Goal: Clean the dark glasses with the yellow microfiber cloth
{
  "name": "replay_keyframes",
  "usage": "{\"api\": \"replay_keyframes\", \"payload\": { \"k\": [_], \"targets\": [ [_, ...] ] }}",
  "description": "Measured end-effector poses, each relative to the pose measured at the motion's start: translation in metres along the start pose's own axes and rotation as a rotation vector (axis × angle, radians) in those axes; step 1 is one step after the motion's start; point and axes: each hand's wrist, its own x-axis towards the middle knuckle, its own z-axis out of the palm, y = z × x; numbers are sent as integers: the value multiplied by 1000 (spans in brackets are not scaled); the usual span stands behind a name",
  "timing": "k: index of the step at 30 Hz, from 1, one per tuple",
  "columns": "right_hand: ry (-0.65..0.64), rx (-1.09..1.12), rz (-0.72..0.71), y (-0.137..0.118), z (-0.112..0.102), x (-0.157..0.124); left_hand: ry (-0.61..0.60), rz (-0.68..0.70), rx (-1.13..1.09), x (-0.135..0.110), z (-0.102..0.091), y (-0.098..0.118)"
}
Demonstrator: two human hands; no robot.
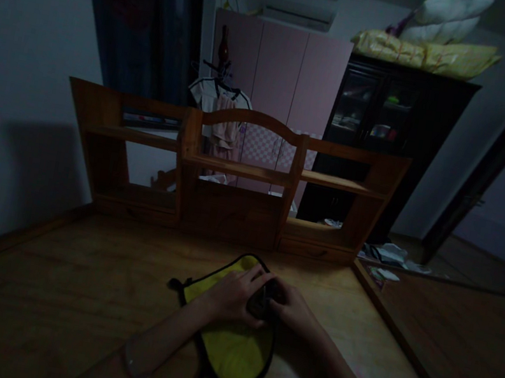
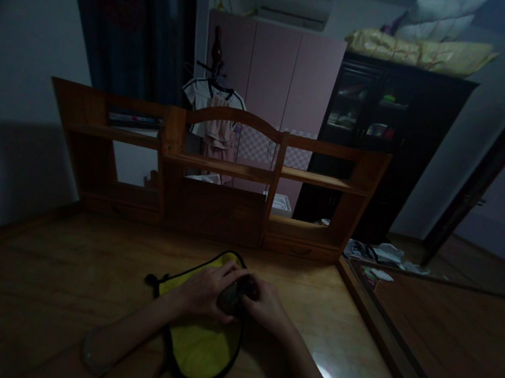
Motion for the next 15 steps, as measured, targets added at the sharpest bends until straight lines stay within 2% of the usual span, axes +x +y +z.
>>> {"api": "replay_keyframes", "payload": {
  "k": [3, 6, 9, 15],
  "targets": [
    [-34, 190, 114, -2, 0, 3, 57, 121, 91, -1, -1, -3],
    [-10, 278, 155, -5, -2, 4, 143, 143, 131, -3, -4, -3],
    [-10, 321, 117, -6, -2, 2, 196, 145, 144, -4, -4, -3],
    [10, 235, 15, 8, 2, 1, 162, 176, 201, -2, 2, 1]
  ]
}}
